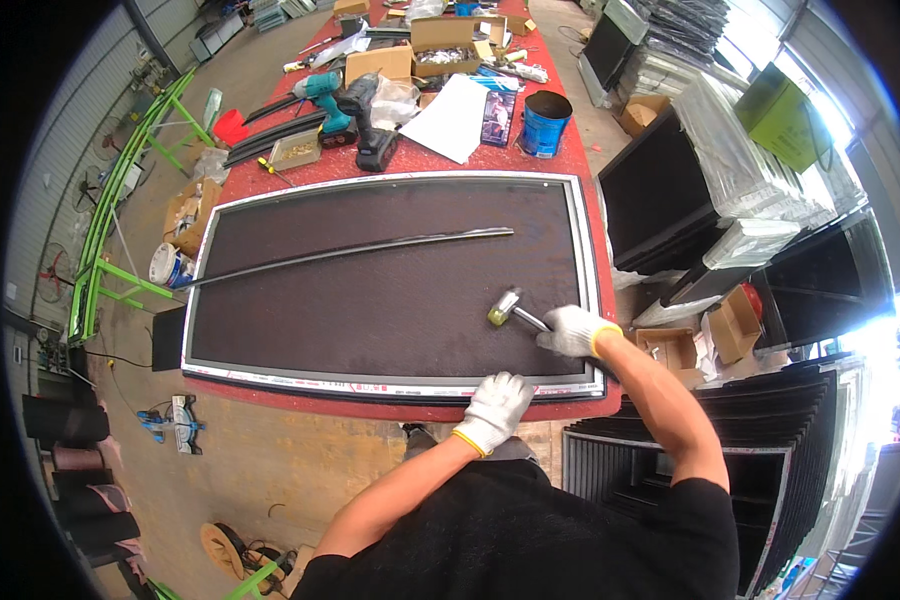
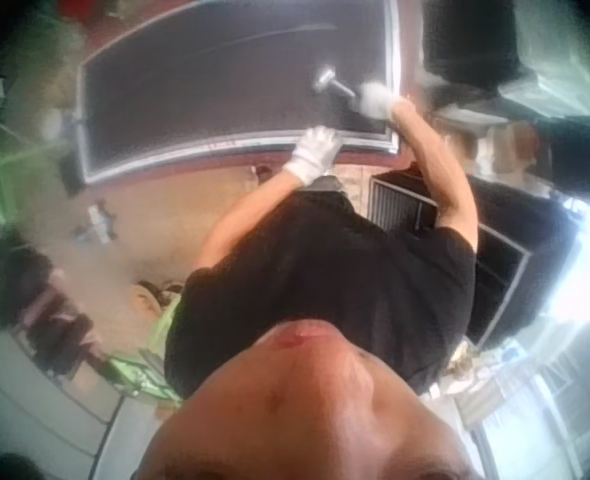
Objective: The person assembles a window frame by securing metal profiles to a mesh screen using a cordless drill, hammer, and screwdriver. They cut metal rods to length with a miter saw and fit them into the frame, then fasten the components together.
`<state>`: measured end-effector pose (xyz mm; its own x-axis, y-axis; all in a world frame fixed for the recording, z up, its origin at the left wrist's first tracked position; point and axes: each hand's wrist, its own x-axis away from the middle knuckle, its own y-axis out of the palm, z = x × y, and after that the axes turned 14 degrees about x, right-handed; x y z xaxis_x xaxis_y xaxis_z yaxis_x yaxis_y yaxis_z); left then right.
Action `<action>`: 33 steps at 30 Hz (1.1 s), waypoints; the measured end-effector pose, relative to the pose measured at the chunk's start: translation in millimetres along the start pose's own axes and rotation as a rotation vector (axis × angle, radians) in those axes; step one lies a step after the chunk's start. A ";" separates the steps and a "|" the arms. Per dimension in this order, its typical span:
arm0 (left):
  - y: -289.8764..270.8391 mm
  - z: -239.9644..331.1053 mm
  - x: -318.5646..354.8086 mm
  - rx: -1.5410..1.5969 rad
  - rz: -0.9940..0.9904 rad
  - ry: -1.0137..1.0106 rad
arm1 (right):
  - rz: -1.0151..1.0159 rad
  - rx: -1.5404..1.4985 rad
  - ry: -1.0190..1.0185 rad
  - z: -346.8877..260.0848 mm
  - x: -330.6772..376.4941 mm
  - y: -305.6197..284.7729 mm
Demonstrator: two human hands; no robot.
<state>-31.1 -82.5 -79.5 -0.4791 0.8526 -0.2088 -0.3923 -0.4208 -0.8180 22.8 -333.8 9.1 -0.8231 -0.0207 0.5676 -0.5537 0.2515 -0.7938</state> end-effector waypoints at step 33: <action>-23.9 -10.4 15.3 -0.105 -0.042 -0.132 | 0.730 -0.571 0.422 -81.3 156.6 215.6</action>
<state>-20.9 -56.2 -68.7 -0.5656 0.8177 -0.1068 -0.3330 -0.3449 -0.8776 -215.1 -204.2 -55.4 -0.7629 0.6380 0.1047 0.2999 0.4927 -0.8169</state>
